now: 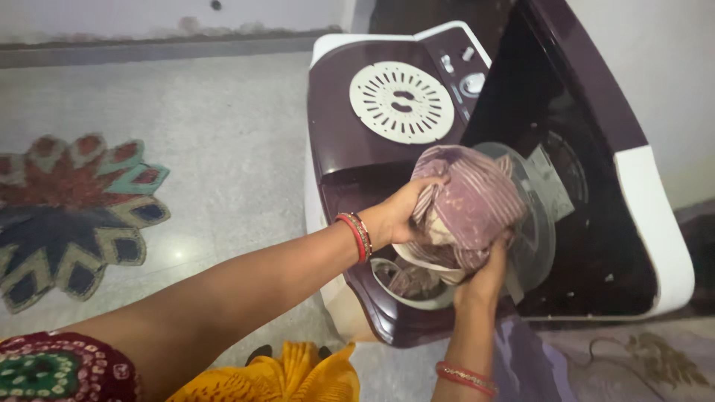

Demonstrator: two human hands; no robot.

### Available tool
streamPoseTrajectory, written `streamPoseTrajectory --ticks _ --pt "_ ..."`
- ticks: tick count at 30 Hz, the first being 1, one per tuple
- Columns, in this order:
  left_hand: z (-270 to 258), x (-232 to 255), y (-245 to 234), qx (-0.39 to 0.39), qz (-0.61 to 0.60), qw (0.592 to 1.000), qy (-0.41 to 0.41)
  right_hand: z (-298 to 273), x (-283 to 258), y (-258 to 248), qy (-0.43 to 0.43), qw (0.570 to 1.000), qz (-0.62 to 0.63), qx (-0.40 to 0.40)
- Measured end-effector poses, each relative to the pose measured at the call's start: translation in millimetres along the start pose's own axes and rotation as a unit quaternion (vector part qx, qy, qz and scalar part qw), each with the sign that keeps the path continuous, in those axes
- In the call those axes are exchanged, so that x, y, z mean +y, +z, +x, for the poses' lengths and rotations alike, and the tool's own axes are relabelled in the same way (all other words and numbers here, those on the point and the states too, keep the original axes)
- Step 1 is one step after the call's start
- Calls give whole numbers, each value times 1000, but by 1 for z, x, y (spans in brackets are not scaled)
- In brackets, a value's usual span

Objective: The person unloads wet laundry from a washing machine by hand and places the items onto a nearby chair.

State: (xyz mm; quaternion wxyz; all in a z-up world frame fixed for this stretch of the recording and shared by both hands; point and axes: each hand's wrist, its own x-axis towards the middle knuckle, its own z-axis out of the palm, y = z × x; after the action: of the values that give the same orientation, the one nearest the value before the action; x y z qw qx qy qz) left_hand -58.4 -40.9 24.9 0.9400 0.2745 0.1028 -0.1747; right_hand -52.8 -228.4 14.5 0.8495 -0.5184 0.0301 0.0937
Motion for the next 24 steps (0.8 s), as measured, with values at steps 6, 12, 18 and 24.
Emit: streamPoseTrajectory --ticks 6,12,18,24 --pt "6 -28 -9 -60 70 995 -43 -67 -3 2 21 992 118 -23" --pt "-6 -74 -8 -75 102 992 -18 -81 13 -42 -5 995 97 4" --pt "-35 -99 33 -38 99 994 8 -93 7 -79 36 992 107 47" --pt "-40 -160 67 -22 120 992 8 -146 -48 -109 46 992 30 111"
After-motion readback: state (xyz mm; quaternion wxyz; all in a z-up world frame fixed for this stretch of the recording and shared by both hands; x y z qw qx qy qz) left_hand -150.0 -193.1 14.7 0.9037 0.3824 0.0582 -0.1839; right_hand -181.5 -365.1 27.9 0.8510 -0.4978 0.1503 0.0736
